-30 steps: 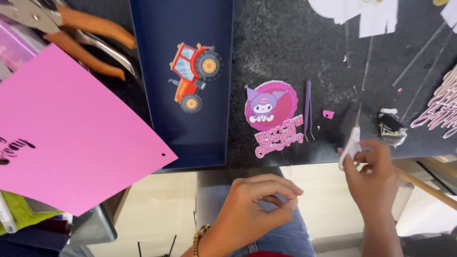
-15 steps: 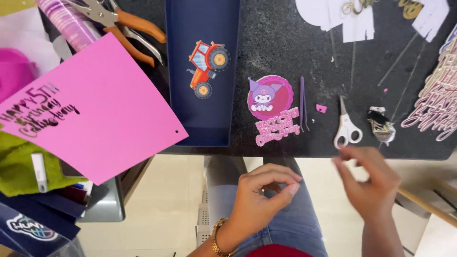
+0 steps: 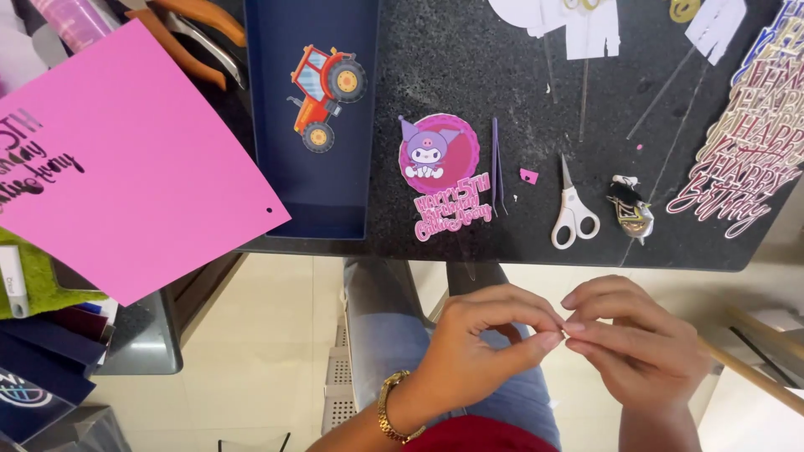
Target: Assembling decorative cake toppers by gluing various cutouts and elements together at a craft desk.
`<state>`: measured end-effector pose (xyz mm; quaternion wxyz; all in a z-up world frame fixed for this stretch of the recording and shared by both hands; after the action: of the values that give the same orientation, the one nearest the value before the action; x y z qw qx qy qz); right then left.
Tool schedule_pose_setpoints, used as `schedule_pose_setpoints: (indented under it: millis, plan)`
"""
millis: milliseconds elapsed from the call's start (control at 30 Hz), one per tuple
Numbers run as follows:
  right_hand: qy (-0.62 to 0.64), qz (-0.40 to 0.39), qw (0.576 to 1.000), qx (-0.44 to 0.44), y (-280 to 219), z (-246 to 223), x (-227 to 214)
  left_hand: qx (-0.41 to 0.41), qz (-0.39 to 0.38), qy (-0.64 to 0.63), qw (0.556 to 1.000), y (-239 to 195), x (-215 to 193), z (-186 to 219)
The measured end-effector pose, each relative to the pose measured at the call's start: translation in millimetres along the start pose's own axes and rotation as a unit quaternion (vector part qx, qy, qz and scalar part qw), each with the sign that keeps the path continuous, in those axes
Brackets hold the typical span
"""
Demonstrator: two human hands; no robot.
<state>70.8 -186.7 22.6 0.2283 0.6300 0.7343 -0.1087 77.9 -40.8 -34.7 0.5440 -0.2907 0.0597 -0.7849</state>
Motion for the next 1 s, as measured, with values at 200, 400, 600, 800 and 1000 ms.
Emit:
schedule_pose_setpoints:
  millis: [200, 400, 600, 800, 1000]
  plan:
    - [0.009, 0.003, 0.999, 0.051, 6.9, 4.7, 1.6, 0.012, -0.002, 0.023, 1.000, 9.6, -1.0, 7.9]
    - [0.005, 0.017, 0.995, 0.102, 12.2, 11.0, 4.1, 0.055, -0.003, 0.060, 0.997, 15.5, -5.3, 17.6]
    - [-0.021, 0.029, 0.995, 0.089, 13.3, 12.3, 7.6, 0.063, 0.009, 0.077, 0.995, 14.7, -10.0, 17.0]
    - [-0.046, 0.023, 0.997, 0.053, 16.8, 6.2, 10.7, 0.031, 0.008, 0.022, 0.999, 15.0, -13.4, 4.6]
    - [-0.070, -0.017, 0.997, 0.000, 22.2, -1.5, 15.2, 0.029, -0.002, -0.009, 1.000, 16.0, -13.6, 2.7]
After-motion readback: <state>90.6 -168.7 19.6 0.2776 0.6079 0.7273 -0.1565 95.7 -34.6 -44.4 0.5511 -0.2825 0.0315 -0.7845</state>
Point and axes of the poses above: each hand's wrist, its own y-axis towards the middle knuckle, its own x-axis out of the palm, z = x × y, the point moved 9 cm from there along y, towards the middle knuckle, and after that the axes turned 2 degrees about z, right-handed, at the moved point
